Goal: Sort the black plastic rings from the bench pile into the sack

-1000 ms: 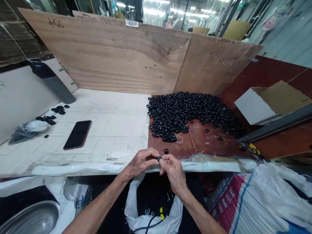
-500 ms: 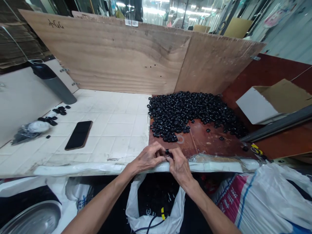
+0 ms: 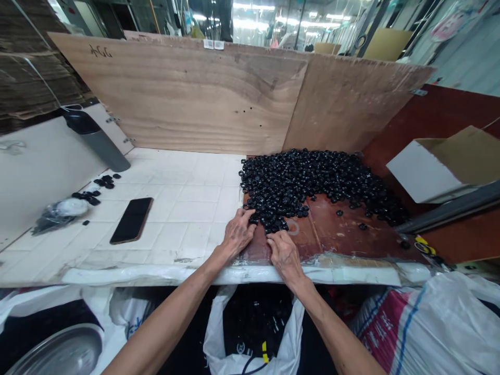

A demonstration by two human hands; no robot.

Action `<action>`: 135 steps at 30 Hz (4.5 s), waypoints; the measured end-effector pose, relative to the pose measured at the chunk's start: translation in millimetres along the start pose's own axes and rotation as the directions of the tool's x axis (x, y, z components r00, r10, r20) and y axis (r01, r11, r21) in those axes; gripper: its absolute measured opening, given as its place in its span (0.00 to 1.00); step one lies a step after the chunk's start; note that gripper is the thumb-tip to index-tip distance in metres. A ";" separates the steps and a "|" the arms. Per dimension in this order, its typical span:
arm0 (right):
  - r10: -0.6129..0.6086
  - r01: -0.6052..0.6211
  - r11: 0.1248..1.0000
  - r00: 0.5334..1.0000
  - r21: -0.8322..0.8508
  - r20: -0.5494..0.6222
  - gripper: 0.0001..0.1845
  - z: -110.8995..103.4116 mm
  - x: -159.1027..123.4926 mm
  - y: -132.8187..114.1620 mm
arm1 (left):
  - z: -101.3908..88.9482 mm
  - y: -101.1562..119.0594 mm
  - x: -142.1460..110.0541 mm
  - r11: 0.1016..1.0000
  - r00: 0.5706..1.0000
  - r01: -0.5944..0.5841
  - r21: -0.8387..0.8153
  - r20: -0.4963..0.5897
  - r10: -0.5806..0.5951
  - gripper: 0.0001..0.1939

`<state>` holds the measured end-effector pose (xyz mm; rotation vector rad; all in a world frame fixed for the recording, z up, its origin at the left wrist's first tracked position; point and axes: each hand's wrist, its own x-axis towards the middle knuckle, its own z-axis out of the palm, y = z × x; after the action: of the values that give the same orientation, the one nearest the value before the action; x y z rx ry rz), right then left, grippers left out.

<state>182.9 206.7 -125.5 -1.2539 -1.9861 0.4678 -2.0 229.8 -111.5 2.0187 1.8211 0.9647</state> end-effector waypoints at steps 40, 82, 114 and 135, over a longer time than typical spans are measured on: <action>0.187 -0.174 0.970 0.980 0.169 -0.062 0.08 -10.8 -10.0 -8.7 | -3.6 0.6 -35.1 0.908 0.988 0.036 -0.418 0.153 0.032 0.14; 0.142 -0.126 0.970 0.987 0.207 -0.068 0.05 5.5 -40.1 -12.3 | -3.9 -93.2 191.1 0.998 0.998 0.040 -0.048 -0.038 -0.042 0.17; -0.071 0.048 0.935 0.996 0.351 0.053 0.05 -8.7 13.1 -15.1 | -43.2 14.0 -93.0 0.997 0.997 0.075 -0.003 -0.035 -0.075 0.11; -0.055 -0.167 0.710 0.955 0.684 0.291 0.08 15.4 24.2 -5.0 | -14.8 4.0 -84.2 0.832 0.968 0.167 -0.530 -0.073 -0.241 0.14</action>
<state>162.1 227.0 -123.3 -0.7682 -1.7062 1.3714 -7.7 145.2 -123.2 1.4277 1.5673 1.3771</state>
